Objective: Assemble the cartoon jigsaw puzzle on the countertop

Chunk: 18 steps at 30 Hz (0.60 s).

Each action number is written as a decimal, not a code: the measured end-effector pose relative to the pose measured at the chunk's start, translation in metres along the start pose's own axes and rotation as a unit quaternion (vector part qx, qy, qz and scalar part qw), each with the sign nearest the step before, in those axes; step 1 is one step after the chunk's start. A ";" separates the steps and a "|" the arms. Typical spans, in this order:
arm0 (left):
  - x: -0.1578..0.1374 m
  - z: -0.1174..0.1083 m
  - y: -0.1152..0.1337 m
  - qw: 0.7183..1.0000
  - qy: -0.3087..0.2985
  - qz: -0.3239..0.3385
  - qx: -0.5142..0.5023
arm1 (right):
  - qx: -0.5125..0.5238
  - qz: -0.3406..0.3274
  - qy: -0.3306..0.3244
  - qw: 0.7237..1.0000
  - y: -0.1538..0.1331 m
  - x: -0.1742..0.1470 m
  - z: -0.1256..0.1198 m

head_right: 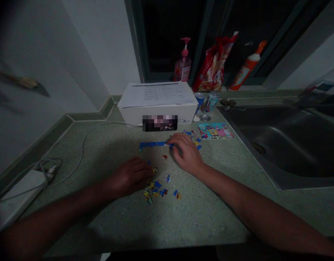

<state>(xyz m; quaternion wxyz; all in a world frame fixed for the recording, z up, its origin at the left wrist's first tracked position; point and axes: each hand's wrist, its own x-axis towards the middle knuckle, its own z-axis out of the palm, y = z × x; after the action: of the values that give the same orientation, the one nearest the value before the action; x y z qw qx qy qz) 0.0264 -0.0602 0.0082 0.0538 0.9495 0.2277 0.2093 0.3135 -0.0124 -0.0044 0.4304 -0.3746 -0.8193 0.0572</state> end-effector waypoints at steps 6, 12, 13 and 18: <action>-0.002 0.000 -0.004 0.997 0.009 -0.066 -0.044 | 0.012 -0.001 0.001 1.000 -0.001 0.000 0.001; 0.005 -0.019 0.002 0.979 0.016 -0.147 -0.140 | 0.014 0.002 0.001 1.000 -0.002 -0.002 0.004; 0.006 -0.025 0.003 0.977 -0.008 -0.152 -0.146 | 0.015 -0.001 -0.001 1.000 -0.002 -0.002 0.004; 0.006 -0.058 0.007 0.949 -0.144 -0.187 -0.207 | 0.013 -0.016 -0.012 1.000 -0.003 -0.002 0.006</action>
<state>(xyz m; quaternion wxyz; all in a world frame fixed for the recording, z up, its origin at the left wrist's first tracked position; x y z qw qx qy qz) 0.0100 -0.0637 0.0641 0.3194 0.8779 0.3430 0.0985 0.3083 -0.0148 -0.0084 0.4260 -0.3552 -0.8295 0.0655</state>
